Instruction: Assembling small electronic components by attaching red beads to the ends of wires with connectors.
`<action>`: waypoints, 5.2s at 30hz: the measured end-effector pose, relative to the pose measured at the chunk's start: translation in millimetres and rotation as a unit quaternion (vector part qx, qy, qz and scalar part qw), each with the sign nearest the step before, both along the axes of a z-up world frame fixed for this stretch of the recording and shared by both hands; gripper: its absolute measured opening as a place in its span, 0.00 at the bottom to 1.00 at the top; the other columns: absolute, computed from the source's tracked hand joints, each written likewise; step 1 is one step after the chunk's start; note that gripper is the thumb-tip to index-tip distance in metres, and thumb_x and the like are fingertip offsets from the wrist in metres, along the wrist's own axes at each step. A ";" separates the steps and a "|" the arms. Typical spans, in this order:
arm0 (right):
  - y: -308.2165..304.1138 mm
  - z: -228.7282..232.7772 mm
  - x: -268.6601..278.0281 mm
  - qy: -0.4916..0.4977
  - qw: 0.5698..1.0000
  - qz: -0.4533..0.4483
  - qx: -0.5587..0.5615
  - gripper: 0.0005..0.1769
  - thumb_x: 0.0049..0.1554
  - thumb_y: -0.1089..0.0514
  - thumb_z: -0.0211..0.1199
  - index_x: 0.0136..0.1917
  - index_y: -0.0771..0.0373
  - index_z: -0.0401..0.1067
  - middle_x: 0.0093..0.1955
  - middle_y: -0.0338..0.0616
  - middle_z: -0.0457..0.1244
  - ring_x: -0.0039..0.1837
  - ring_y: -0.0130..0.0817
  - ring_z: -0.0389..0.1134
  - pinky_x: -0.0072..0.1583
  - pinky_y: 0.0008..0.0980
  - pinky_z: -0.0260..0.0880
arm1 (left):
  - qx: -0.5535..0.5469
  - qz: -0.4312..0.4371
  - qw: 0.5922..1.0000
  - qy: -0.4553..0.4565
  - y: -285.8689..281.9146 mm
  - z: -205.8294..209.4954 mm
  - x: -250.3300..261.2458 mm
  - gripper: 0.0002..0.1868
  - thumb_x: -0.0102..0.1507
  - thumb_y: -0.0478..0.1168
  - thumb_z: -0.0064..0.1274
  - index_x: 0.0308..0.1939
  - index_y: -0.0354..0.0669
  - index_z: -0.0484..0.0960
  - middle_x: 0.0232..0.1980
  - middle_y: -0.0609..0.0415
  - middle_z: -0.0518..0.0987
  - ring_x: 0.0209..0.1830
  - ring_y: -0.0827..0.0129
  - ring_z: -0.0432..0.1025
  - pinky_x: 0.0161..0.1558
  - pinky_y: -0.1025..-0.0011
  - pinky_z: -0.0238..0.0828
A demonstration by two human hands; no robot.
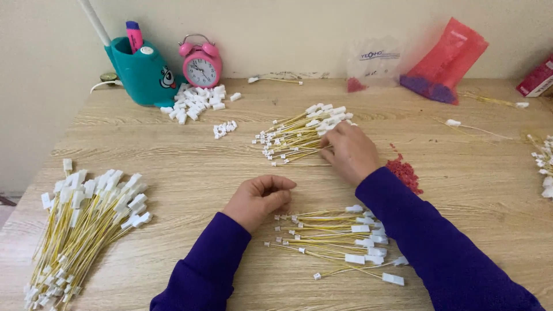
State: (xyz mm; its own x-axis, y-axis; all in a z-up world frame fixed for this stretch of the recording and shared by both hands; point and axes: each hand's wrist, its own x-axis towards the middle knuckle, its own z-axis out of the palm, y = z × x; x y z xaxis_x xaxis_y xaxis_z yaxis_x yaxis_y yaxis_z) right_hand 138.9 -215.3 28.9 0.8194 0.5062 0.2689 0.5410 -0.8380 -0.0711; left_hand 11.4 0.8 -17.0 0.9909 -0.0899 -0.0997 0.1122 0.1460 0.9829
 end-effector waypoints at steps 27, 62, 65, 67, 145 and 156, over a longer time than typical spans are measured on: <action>-54.6 27.9 -61.3 -0.015 0.996 0.067 0.057 0.08 0.56 0.47 0.61 0.45 0.50 0.70 0.43 0.41 0.62 0.51 0.47 0.66 0.52 0.43 0.66 | -0.046 0.141 0.987 0.054 -14.7 8.8 3.2 0.12 0.61 0.30 0.53 0.49 0.30 0.81 0.39 0.32 0.79 0.37 0.52 0.79 0.41 0.60 0.84; -187.7 -1.5 -93.3 0.185 0.952 -0.173 0.170 0.10 0.51 0.60 0.57 0.46 0.53 0.74 0.45 0.34 0.69 0.46 0.28 0.68 0.52 0.28 0.65 | -0.014 0.135 0.988 0.067 -14.5 24.5 -7.1 0.09 0.63 0.29 0.50 0.47 0.32 0.79 0.39 0.41 0.79 0.34 0.59 0.75 0.42 0.68 0.78; -189.7 -3.9 -92.2 0.241 0.927 -0.182 0.223 0.08 0.50 0.61 0.58 0.45 0.54 0.74 0.44 0.31 0.69 0.46 0.23 0.66 0.52 0.24 0.64 | -0.012 0.134 0.988 0.072 -16.0 29.1 -8.6 0.09 0.63 0.29 0.49 0.47 0.32 0.79 0.39 0.39 0.80 0.34 0.58 0.75 0.42 0.67 0.78; -188.8 -2.2 -92.3 0.246 0.925 -0.191 0.219 0.10 0.50 0.61 0.58 0.46 0.54 0.73 0.44 0.31 0.68 0.45 0.24 0.66 0.52 0.24 0.64 | -0.009 0.135 0.988 0.072 -15.9 27.5 -7.5 0.09 0.63 0.29 0.49 0.47 0.32 0.79 0.39 0.40 0.80 0.35 0.59 0.76 0.42 0.68 0.78; 29.9 18.8 -89.4 -0.024 0.940 0.232 0.249 0.10 0.55 0.59 0.65 0.51 0.51 0.74 0.41 0.29 0.70 0.47 0.34 0.70 0.50 0.34 0.63 | -0.082 0.089 0.992 -0.020 -5.6 -2.0 1.2 0.20 0.58 0.30 0.58 0.54 0.35 0.75 0.37 0.44 0.82 0.35 0.63 0.79 0.39 0.68 0.83; 29.7 14.3 -92.4 0.106 0.930 0.192 0.295 0.02 0.55 0.61 0.63 0.43 0.55 0.75 0.36 0.37 0.68 0.41 0.34 0.70 0.43 0.29 0.69 | -0.088 0.088 0.992 -0.026 -4.3 -4.6 3.3 0.19 0.58 0.28 0.57 0.54 0.36 0.75 0.37 0.44 0.82 0.34 0.65 0.78 0.38 0.69 0.83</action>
